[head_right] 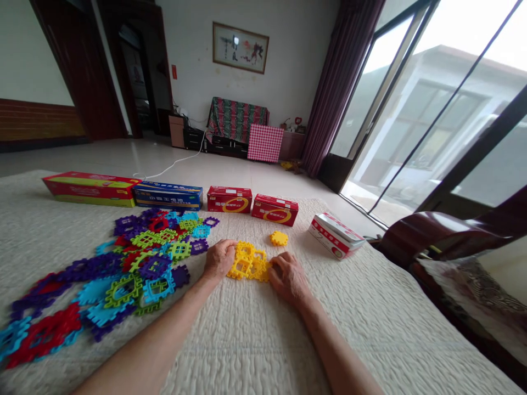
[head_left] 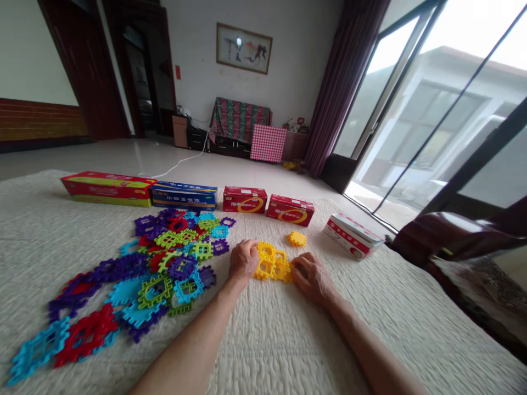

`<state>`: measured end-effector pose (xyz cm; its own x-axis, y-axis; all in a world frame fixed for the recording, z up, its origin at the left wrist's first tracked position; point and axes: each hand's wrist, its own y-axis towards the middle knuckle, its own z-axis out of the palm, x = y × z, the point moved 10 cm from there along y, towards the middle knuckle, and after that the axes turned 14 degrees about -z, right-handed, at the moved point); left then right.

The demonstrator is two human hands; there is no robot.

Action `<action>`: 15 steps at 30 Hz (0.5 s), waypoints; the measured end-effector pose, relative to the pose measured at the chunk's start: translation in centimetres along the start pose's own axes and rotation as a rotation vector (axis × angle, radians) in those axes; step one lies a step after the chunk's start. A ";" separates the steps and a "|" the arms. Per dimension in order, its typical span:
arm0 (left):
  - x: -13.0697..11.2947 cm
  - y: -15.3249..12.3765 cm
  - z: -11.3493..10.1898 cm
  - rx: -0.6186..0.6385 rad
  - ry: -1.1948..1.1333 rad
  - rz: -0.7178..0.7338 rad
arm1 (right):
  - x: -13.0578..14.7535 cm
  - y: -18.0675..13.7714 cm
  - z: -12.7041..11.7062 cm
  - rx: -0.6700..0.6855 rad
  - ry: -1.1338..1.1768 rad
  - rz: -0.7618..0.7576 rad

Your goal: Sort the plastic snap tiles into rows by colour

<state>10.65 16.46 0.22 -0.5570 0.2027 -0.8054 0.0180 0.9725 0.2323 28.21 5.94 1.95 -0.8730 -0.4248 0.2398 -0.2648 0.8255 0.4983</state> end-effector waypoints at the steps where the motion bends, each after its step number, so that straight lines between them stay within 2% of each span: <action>1: 0.0 0.0 0.0 -0.006 -0.001 0.006 | 0.1 -0.1 -0.1 -0.017 0.003 0.002; 4: 0.1 0.0 0.0 -0.012 -0.005 0.013 | -0.3 -0.2 -0.3 -0.063 0.057 0.029; 6: 0.2 0.0 0.2 -0.004 -0.002 0.008 | -1.5 -0.4 -0.7 -0.113 0.135 0.099; 9: 0.4 0.1 0.4 0.003 0.013 -0.006 | -3.9 -1.3 -2.2 -0.281 0.227 0.203; 11: 0.3 0.1 0.4 0.003 0.022 -0.006 | -4.7 -1.7 -3.4 -0.347 0.199 0.199; 13: 0.3 0.1 0.3 0.001 0.027 -0.003 | -4.8 -1.6 -3.5 -0.260 0.146 0.137; 15: 0.2 0.1 0.2 -0.002 0.029 -0.004 | -4.3 -1.4 -2.5 -0.078 0.143 0.055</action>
<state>10.73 16.57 -0.02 -0.5813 0.1952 -0.7899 0.0140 0.9731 0.2301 33.33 5.67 2.37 -0.8169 -0.4325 0.3816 -0.1807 0.8202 0.5428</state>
